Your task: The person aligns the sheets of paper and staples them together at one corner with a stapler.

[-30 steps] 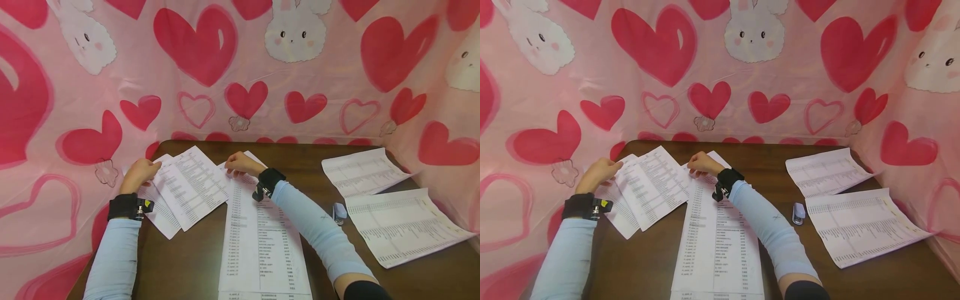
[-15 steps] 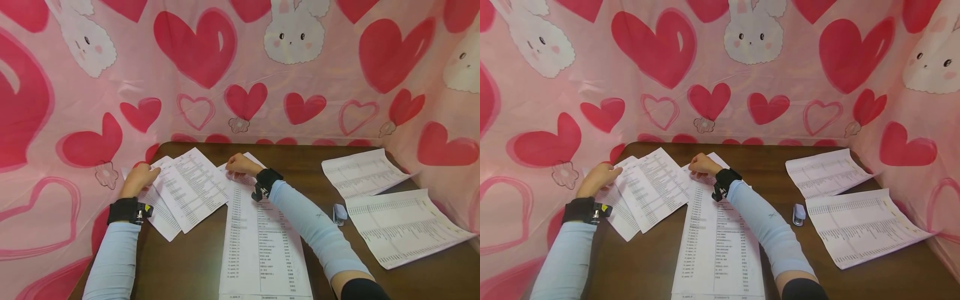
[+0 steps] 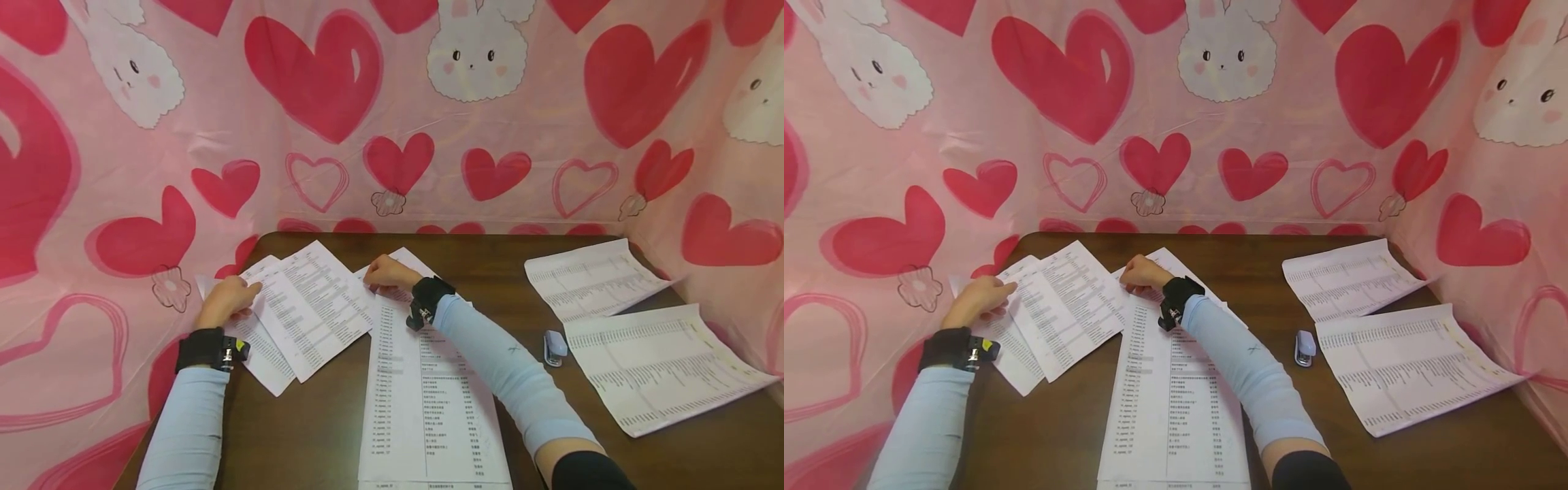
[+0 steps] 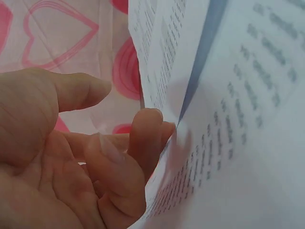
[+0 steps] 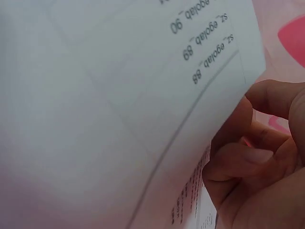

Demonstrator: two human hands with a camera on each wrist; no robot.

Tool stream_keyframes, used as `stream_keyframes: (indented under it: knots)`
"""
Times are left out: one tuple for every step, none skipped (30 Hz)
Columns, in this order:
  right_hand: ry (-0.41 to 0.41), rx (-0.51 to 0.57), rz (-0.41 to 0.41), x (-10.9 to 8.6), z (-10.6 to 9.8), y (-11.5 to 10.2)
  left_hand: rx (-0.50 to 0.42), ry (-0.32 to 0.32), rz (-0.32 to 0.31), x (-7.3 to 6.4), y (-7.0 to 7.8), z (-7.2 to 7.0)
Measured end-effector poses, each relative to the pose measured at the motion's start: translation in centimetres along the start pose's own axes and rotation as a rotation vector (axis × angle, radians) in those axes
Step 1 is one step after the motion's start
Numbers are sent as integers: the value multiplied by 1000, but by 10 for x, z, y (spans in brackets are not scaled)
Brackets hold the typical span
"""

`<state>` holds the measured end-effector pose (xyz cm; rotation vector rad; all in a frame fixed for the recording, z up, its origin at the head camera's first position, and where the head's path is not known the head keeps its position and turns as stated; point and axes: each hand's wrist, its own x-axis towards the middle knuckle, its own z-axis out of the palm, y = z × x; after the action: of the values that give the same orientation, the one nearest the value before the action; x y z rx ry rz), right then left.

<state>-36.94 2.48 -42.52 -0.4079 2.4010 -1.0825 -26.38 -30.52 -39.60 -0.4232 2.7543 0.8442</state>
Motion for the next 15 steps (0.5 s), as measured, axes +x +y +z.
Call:
stream_keyframes:
  knots:
    - [-2, -7, -3, 0, 1, 0, -1, 3, -6, 0, 0, 0]
    - [-4, -11, -5, 1, 1, 0, 4, 16, -9, -1, -1, 0]
    - [-5, -13, -7, 1, 2, 0, 9, 32, -12, -2, -1, 0]
    - [-7, -13, -10, 2, 2, 0, 18, 48, -16, -3, -2, -1]
    - [-5, -15, -8, 2, 3, 0, 30, 64, -17, -4, -2, -1]
    - [-4, -15, -5, 3, 3, 0, 42, 78, -18, -5, -3, -1]
    - [-3, -14, -1, 3, 4, 1, 49, 89, -19, -6, -3, -1]
    - [-4, -13, 5, 4, 4, 1, 55, 92, -22, -6, -4, -1]
    - [-5, -13, 10, 4, 4, 1, 52, 87, -24, -6, -4, -1]
    - [-7, -12, 15, 4, 5, 1, 47, 77, -28, -6, -4, -1]
    - [-9, -12, 20, 4, 5, 1, 38, 68, -32, -6, -5, -1]
    - [-12, -12, 20, 4, 6, 1, 32, 64, -32, -6, -5, -1]
    - [-14, -12, 19, 4, 6, 1, 20, 61, -29, -5, -6, 0]
    - [-12, -14, 17, 4, 7, 1, 6, 60, -29, -5, -6, 0]
    - [-11, -15, 13, 3, 7, 1, -8, 65, -25, -4, -6, 1]
